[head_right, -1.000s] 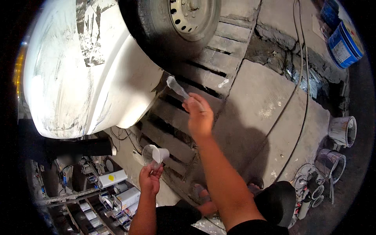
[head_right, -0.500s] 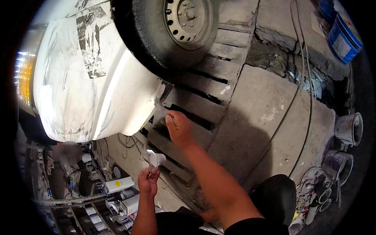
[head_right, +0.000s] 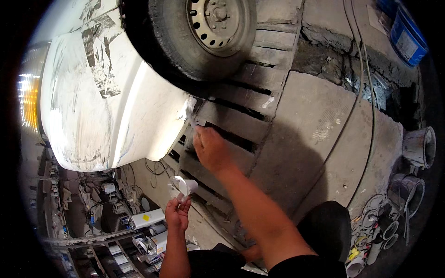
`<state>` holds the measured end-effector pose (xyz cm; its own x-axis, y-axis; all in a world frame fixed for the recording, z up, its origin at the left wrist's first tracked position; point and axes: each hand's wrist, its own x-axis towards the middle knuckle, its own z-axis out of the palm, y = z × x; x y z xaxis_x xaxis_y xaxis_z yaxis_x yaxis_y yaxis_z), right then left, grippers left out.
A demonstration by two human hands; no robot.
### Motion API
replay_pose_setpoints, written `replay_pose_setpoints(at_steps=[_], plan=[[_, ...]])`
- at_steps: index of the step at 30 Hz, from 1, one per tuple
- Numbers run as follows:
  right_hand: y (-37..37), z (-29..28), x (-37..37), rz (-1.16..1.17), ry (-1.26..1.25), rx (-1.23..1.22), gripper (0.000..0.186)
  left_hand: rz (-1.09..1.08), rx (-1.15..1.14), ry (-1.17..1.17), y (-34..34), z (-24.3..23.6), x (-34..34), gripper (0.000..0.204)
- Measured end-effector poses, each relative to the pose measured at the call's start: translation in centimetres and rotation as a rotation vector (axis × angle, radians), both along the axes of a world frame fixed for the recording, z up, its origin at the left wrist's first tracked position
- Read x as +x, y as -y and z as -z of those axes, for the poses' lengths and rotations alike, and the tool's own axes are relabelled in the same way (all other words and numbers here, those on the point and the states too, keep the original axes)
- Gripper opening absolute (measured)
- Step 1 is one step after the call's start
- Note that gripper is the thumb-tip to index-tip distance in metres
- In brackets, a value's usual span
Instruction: The person applies a white substance from a cup onto the damaged body of a white car using a brush and a spreader tool, working on several areas across the rear and front bumper.
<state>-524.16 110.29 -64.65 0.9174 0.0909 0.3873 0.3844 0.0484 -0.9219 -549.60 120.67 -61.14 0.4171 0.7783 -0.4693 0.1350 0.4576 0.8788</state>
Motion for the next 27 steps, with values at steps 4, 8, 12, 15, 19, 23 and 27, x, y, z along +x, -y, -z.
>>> replay_pose_setpoints(at_steps=[4,8,12,15,19,23,27], plan=[[0.1,0.2,-1.8,-0.163,-0.015,0.028,0.02,-0.009,0.005,-0.003,0.5,-0.6,0.8,0.007],[1.7,1.6,0.5,-0.248,0.038,0.016,0.022,-0.014,0.0,-0.005,0.7,-0.7,0.5,0.007],[4.0,1.6,4.3,-0.188,-0.051,-0.048,0.023,-0.003,-0.003,0.0,0.7,-0.7,0.1,0.007],[4.5,0.9,5.0,-0.134,-0.092,-0.029,0.023,0.02,0.014,0.026,0.5,-0.5,-0.3,0.014],[0.8,4.3,1.2,-0.021,0.065,-0.061,0.022,0.008,0.01,0.013,0.7,-0.8,0.1,0.011],[0.2,2.4,-2.5,-0.234,-0.175,0.06,0.023,-0.023,0.012,-0.007,0.9,-0.8,-0.1,0.008],[1.9,3.4,0.2,-0.17,-0.07,0.057,0.025,-0.011,0.019,-0.014,1.0,-0.8,0.1,0.009]])
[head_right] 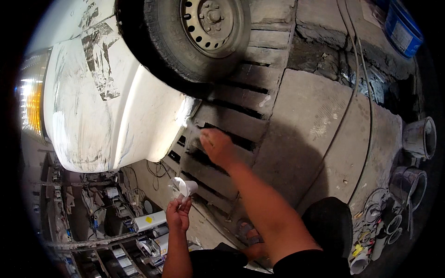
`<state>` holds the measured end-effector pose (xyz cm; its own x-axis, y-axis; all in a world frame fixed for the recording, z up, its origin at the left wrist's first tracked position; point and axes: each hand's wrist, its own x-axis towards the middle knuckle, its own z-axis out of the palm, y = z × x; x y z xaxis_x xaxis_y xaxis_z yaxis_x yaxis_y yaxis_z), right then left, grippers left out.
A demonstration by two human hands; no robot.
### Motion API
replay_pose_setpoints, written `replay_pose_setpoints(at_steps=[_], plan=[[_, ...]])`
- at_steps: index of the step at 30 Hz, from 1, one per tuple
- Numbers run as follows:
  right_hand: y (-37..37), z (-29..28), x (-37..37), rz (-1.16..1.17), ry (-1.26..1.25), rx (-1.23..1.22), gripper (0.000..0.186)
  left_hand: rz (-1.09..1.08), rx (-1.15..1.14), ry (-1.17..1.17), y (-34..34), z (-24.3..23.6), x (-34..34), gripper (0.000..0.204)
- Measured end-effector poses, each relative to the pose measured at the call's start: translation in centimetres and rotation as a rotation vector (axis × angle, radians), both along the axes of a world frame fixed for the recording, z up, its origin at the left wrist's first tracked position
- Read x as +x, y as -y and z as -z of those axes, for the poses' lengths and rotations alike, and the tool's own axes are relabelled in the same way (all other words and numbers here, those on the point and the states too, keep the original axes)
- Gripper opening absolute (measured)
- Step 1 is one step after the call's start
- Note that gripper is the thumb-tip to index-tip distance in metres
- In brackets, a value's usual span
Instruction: The person applies a white substance from a cup onto the damaged body of a white car using a brush and a spreader tool, working on several areas across the rear and front bumper.
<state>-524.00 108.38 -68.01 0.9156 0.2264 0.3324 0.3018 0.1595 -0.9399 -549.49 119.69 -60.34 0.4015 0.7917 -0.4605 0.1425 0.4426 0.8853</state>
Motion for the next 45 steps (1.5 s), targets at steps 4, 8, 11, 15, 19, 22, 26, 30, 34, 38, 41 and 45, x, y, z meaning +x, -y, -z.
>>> replay_pose_setpoints(at_steps=[4,8,11,15,19,22,26,30,34,38,41,45], plan=[[0.9,-0.7,3.6,0.1,-0.188,0.0,0.025,-0.012,0.004,-0.012,0.2,-0.2,0.0,0.01],[0.2,-0.1,3.4,0.124,-0.016,-0.061,0.026,0.029,0.009,0.006,-0.5,0.4,0.3,0.011],[-1.6,1.2,0.3,0.049,-0.004,-0.034,0.026,0.076,0.018,0.041,-0.8,0.5,0.8,0.013],[-4.3,1.1,-1.7,0.008,-0.383,0.099,0.031,0.051,0.05,-0.026,-2.6,0.7,-3.5,0.016],[-2.0,-1.5,1.5,0.0,-0.598,0.284,0.034,0.004,0.013,-0.043,-1.6,0.7,-1.3,0.032],[-3.0,0.8,0.9,-0.078,-0.436,0.049,0.033,0.0,-0.048,0.03,-2.1,2.3,-0.1,0.025],[-3.2,0.2,1.8,0.004,-0.686,0.326,0.031,0.046,0.094,-0.047,1.0,-1.5,1.7,0.012],[-4.1,-1.4,0.9,-0.045,-0.759,0.411,0.026,0.02,-0.05,0.126,-1.7,1.2,-1.3,0.011],[-3.1,-1.9,2.7,0.018,-0.648,0.313,0.015,-0.014,-0.007,0.137,-1.2,-0.2,-0.5,0.01],[-3.2,-1.4,1.7,-0.008,-0.721,0.396,0.02,-0.058,-0.003,0.106,0.0,-1.6,1.4,0.008],[-3.2,-2.4,0.8,-0.094,-0.715,0.322,0.022,0.007,-0.003,0.112,-0.5,-1.2,1.3,0.008],[-2.3,-3.9,1.5,-0.136,-0.768,0.489,0.023,-0.011,-0.014,0.117,-1.2,-0.3,0.3,0.009]])
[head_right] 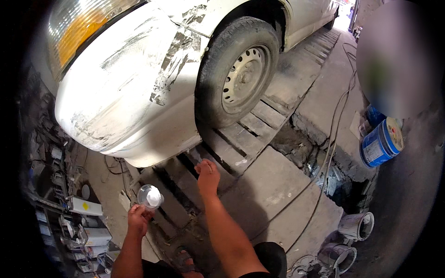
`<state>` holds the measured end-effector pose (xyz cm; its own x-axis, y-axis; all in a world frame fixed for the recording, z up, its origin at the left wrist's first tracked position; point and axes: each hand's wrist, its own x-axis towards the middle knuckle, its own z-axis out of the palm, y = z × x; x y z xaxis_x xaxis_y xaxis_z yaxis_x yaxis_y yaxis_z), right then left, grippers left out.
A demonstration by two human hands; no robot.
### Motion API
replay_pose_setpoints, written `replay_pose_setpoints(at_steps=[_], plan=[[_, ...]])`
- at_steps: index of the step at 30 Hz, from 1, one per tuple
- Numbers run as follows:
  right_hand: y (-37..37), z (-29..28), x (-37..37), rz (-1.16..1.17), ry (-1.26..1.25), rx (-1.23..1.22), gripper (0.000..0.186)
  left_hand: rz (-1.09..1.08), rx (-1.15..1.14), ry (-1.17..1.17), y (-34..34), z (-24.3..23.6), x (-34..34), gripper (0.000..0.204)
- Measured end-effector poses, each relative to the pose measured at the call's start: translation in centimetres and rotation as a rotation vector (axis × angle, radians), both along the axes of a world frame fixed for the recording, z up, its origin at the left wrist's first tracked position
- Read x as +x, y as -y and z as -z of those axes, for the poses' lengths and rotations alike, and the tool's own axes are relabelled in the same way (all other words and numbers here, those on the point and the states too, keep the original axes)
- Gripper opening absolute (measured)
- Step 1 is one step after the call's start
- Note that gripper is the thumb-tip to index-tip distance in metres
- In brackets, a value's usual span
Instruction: The person applies a white substance from a cup onto the damaged body of a white car using a brush and a spreader tool, working on several areas across the rear and front bumper.
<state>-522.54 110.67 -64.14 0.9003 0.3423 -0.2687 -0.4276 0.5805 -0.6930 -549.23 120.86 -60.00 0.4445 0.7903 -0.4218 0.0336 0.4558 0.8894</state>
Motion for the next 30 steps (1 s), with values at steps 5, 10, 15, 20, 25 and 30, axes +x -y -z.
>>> replay_pose_setpoints(at_steps=[5,10,15,20,25,30], plan=[[0.3,-0.1,0.9,0.13,0.105,-0.116,0.019,-0.026,-0.007,-0.013,-0.3,-0.5,0.4,0.008],[-0.6,-0.6,-0.4,0.099,0.042,-0.124,0.017,0.058,0.347,-0.079,-1.9,3.4,-1.3,0.008],[1.6,0.1,2.1,0.105,0.5,-0.522,0.015,0.278,0.307,0.063,-1.6,0.9,0.2,0.006],[0.9,-4.4,1.0,0.078,0.255,-0.325,0.023,-0.017,0.309,-0.038,-1.9,2.8,-0.4,0.009],[1.4,-2.2,1.3,0.03,0.334,-0.446,0.023,0.006,-0.031,0.034,-0.8,-1.9,0.8,0.011],[1.8,-1.1,2.0,0.101,0.259,-0.415,0.022,0.004,-0.041,0.046,-1.2,-1.1,0.0,0.01]])
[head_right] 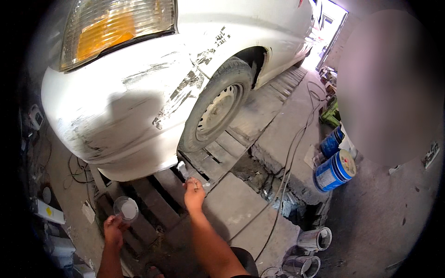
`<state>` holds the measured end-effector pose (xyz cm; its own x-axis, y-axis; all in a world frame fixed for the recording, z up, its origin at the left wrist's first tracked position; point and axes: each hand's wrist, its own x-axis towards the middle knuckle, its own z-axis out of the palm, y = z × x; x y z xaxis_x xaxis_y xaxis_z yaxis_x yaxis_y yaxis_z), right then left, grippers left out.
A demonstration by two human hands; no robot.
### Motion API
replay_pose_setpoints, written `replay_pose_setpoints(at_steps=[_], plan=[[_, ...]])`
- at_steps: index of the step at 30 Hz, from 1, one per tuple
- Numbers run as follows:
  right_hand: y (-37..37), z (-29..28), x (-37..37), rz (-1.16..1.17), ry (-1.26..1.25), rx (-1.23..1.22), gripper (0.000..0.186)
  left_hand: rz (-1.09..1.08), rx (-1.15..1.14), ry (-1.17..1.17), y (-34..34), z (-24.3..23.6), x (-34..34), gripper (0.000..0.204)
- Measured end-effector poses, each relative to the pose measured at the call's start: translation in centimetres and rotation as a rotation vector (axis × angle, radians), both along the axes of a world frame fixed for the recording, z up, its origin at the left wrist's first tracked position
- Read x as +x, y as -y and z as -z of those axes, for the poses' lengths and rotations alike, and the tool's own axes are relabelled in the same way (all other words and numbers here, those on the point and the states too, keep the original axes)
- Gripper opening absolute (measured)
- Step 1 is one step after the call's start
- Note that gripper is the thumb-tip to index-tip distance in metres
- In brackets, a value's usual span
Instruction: The person applies a white substance from a cup onto the damaged body of a white car using a brush and a spreader tool, working on several areas across the rear and front bumper.
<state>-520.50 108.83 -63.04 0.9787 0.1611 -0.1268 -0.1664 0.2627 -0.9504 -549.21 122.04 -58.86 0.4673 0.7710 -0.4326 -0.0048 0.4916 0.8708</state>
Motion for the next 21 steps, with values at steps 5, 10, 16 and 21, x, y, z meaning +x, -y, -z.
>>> replay_pose_setpoints(at_steps=[5,10,16,21], plan=[[-0.9,1.9,-0.9,-0.175,0.074,-0.096,0.019,0.014,-0.013,0.004,0.2,-0.6,0.2,0.009],[-1.3,1.6,-0.6,0.052,-0.133,0.273,0.016,-0.048,-0.022,-0.035,-0.5,0.6,-0.1,0.01],[-2.3,1.4,-2.0,-0.067,-0.154,0.178,0.016,-0.027,-0.015,-0.014,-0.5,0.1,0.2,0.009],[-2.5,1.0,-1.3,0.015,-0.129,0.172,0.016,-0.012,-0.017,-0.011,-0.8,0.5,0.0,0.009]])
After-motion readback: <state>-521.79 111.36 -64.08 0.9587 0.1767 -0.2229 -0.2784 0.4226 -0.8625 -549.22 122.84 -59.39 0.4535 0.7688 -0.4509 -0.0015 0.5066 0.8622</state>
